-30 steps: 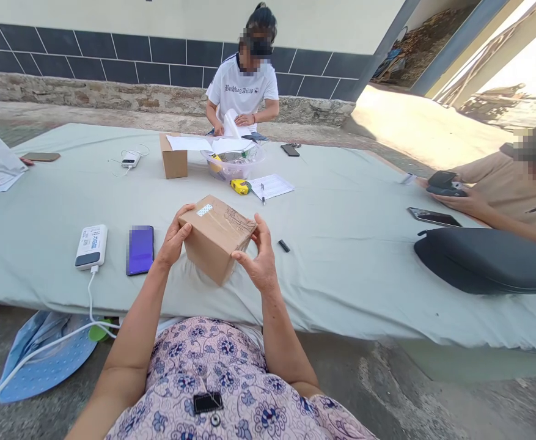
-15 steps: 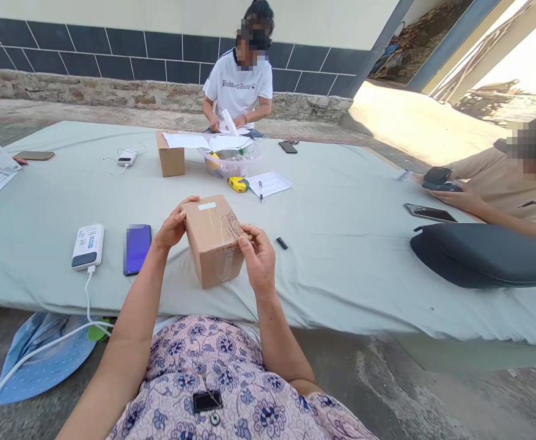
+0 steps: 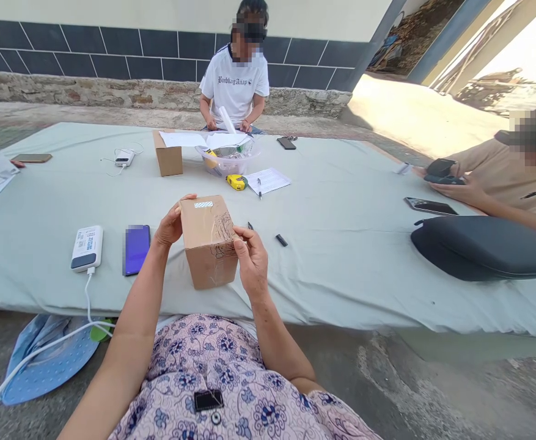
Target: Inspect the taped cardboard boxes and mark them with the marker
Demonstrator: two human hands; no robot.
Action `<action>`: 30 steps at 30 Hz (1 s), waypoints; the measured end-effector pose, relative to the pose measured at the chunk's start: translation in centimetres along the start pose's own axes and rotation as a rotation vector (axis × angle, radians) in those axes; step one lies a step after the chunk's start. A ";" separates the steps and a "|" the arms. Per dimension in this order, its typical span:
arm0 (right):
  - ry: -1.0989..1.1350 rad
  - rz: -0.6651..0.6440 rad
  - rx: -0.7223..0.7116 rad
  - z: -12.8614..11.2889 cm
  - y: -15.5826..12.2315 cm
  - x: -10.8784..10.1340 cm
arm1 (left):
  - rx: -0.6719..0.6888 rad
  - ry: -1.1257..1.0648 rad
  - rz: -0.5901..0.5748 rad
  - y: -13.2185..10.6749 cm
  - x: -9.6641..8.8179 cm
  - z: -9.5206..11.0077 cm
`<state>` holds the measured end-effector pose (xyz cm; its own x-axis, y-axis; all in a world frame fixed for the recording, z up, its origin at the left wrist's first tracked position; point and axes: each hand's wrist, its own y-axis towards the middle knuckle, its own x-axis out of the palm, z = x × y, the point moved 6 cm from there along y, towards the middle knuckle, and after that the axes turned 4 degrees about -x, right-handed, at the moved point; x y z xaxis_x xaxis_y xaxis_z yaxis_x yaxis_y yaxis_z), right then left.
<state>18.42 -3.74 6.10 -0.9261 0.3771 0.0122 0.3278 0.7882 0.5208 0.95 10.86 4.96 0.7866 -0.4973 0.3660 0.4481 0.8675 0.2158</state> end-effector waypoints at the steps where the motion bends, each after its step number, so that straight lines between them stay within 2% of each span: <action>1: 0.006 0.000 -0.009 0.1 -0.2 0.0 | 0.004 0.000 -0.001 0.0 0.0 0.0; 6: 0.019 0.023 -0.071 0.7 -0.4 -0.4 | 0.011 -0.044 -0.003 0.4 0.0 -0.2; 9: 0.020 0.059 -0.031 1.4 -0.1 -0.8 | 0.049 -0.031 0.017 0.3 -0.4 -0.2; 14: -0.090 0.083 0.055 2.4 -0.1 -1.7 | 0.221 0.031 0.201 -1.9 -1.1 0.3; 18: -0.194 -0.006 -0.028 1.9 -0.2 -1.1 | 0.297 0.095 0.321 -4.2 -0.7 0.6; 20: -0.211 -0.044 -0.058 1.8 0.0 -0.5 | 0.325 0.127 0.359 -5.0 -0.4 0.7; 23: -0.201 -0.042 -0.029 2.0 0.2 0.1 | 0.361 0.151 0.404 -5.9 0.0 0.7; 30: -0.162 -0.024 -0.074 1.7 0.4 0.1 | 0.351 0.094 0.460 -6.5 0.9 0.7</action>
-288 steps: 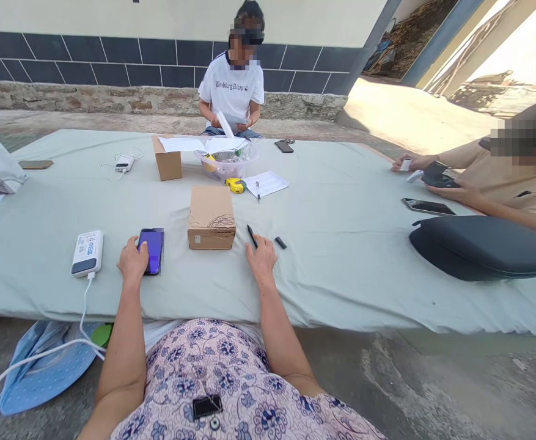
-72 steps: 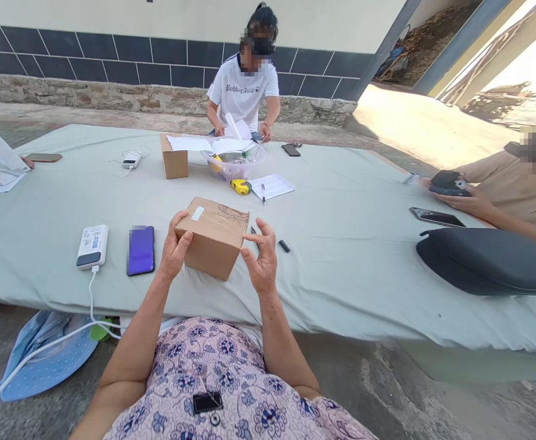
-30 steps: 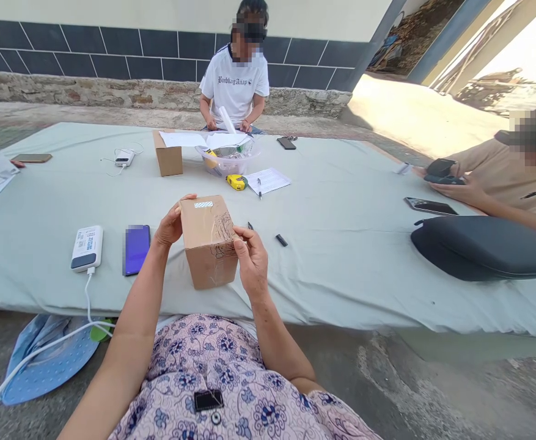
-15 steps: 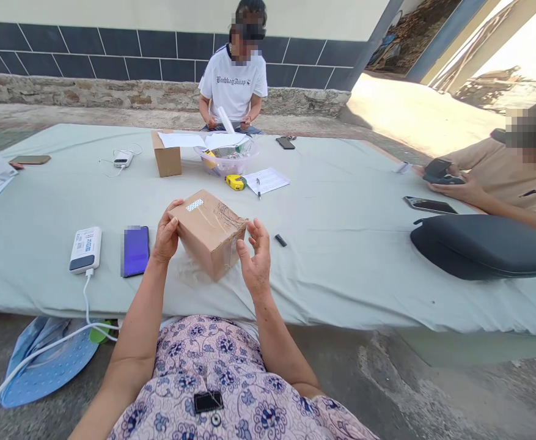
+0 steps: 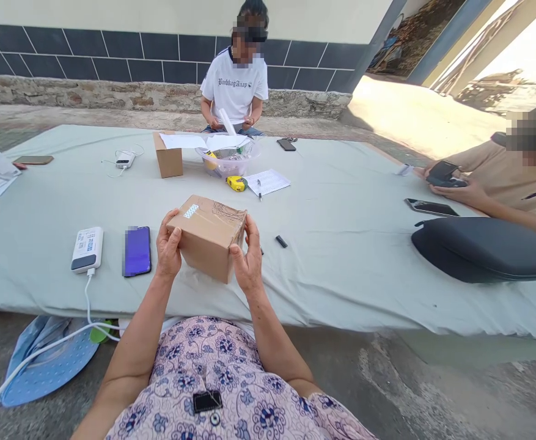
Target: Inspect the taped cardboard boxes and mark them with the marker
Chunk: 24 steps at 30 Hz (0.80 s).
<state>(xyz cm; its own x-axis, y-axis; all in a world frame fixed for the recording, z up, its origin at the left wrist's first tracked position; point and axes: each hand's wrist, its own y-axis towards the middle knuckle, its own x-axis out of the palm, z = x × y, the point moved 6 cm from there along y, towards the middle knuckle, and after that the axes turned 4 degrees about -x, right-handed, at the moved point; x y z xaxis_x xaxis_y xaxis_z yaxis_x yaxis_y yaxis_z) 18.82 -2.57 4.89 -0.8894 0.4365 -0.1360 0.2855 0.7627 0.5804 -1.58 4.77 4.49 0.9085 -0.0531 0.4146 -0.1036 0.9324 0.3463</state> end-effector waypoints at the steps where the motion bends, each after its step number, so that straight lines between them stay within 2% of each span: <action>1: 0.001 -0.002 0.019 0.1 0.0 0.0 | 0.002 -0.004 0.009 -0.1 0.1 0.1; 10: 0.015 -0.018 0.004 0.4 -0.2 0.5 | -0.023 -0.042 0.106 -0.6 0.1 0.3; 18: -0.048 -0.017 0.016 -0.8 0.3 -0.3 | -0.034 -0.061 0.160 -2.1 0.8 0.0; 24: -0.145 -0.017 0.049 0.5 0.3 -0.2 | -0.007 -0.115 0.239 -1.9 -0.2 0.1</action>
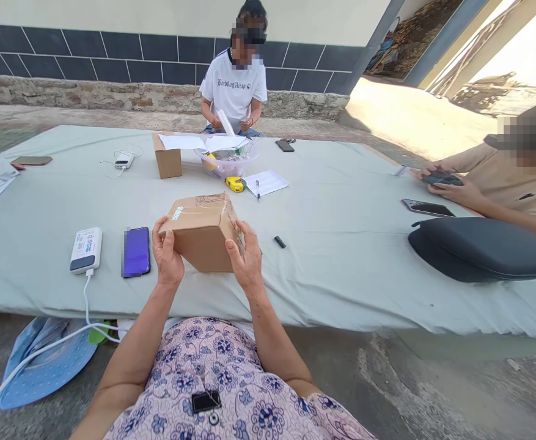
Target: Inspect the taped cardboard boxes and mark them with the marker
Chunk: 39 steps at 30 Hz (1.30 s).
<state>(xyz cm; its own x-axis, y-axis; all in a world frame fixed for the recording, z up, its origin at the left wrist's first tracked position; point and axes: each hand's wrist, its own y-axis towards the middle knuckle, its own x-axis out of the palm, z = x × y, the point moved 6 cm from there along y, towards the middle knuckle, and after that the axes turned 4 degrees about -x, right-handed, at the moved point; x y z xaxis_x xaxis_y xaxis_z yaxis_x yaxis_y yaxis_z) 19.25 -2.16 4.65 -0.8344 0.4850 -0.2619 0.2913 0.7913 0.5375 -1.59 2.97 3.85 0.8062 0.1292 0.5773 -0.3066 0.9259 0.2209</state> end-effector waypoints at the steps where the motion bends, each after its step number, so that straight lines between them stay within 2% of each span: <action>1: -0.016 -0.006 0.016 0.5 -0.1 0.2 | -0.003 -0.013 0.022 0.2 -0.3 0.1; 8: -0.028 -0.015 0.116 3.7 -0.4 0.3 | -0.038 -0.012 0.146 1.6 -2.6 -0.3; 12: 0.077 -0.034 0.231 5.2 -0.5 0.0 | -0.081 -0.002 0.181 1.9 -3.2 -0.5; 15: 0.172 -0.051 0.269 5.4 -0.4 0.0 | -0.134 -0.001 0.217 1.9 -3.5 -0.5; 18: 0.212 0.018 0.250 5.1 -0.2 -0.6 | -0.231 -0.003 0.246 1.7 -3.7 -1.1; 22: 0.263 0.089 0.229 5.1 -0.1 -1.3 | -0.382 -0.014 0.267 1.6 -3.9 -2.9; 27: 0.280 0.070 0.226 5.5 0.2 -1.4 | -0.495 -0.012 0.305 1.7 -4.7 -4.8; 29: 0.254 0.066 0.218 5.4 0.3 -1.2 | -0.487 0.023 0.296 2.0 -5.2 -5.2; 32: 0.209 0.061 0.203 5.2 0.5 -1.1 | -0.367 0.176 0.272 2.7 -5.8 -4.7; 36: 0.195 0.051 0.186 5.0 0.7 -0.9 | -0.170 0.300 0.309 3.1 -6.1 -2.8; 39: 0.189 0.051 0.177 5.0 0.8 -1.0 | -0.055 0.374 0.245 3.2 -5.4 -1.2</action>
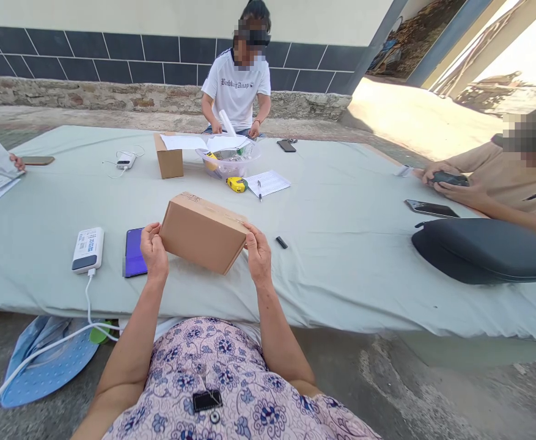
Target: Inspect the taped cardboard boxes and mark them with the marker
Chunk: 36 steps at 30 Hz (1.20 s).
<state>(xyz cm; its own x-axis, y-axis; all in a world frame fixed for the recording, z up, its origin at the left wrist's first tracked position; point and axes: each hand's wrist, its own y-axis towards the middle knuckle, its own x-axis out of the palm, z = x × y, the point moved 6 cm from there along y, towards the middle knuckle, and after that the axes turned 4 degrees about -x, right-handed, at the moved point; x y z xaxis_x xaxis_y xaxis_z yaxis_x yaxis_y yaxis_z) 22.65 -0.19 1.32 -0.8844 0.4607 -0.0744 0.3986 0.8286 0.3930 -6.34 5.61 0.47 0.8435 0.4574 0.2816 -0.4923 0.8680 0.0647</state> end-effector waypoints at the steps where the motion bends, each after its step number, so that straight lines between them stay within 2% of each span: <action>1: -0.001 0.004 0.000 0.0 0.0 -0.1 | 0.044 0.043 -0.020 -0.1 0.1 0.5; 7: 0.024 0.024 0.045 0.2 0.4 -0.3 | 0.212 0.267 -0.068 -1.0 0.2 2.4; 14: 0.028 0.034 -0.004 0.4 0.5 0.0 | 0.243 0.254 -0.159 -1.5 0.5 2.3; 18: 0.063 0.049 0.055 0.7 0.4 0.1 | 0.226 0.231 -0.143 -1.3 0.4 1.8; 25: 0.050 0.013 0.055 0.6 0.1 0.6 | 0.101 0.168 -0.219 -1.0 0.9 0.7; 31: 0.050 -0.028 0.073 0.5 -0.1 0.6 | -0.043 0.213 -0.206 -0.9 1.3 -1.1; 36: 0.036 -0.061 0.084 0.5 -0.2 0.6 | -0.090 0.250 -0.233 -0.9 1.4 -1.6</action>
<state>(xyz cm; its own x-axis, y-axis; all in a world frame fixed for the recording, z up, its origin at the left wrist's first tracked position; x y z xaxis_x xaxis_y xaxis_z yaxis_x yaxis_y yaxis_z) 22.17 0.07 0.78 -0.9154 0.3977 -0.0620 0.3611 0.8795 0.3101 -4.39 5.81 -0.73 0.9629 0.2688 0.0250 -0.2692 0.9630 0.0120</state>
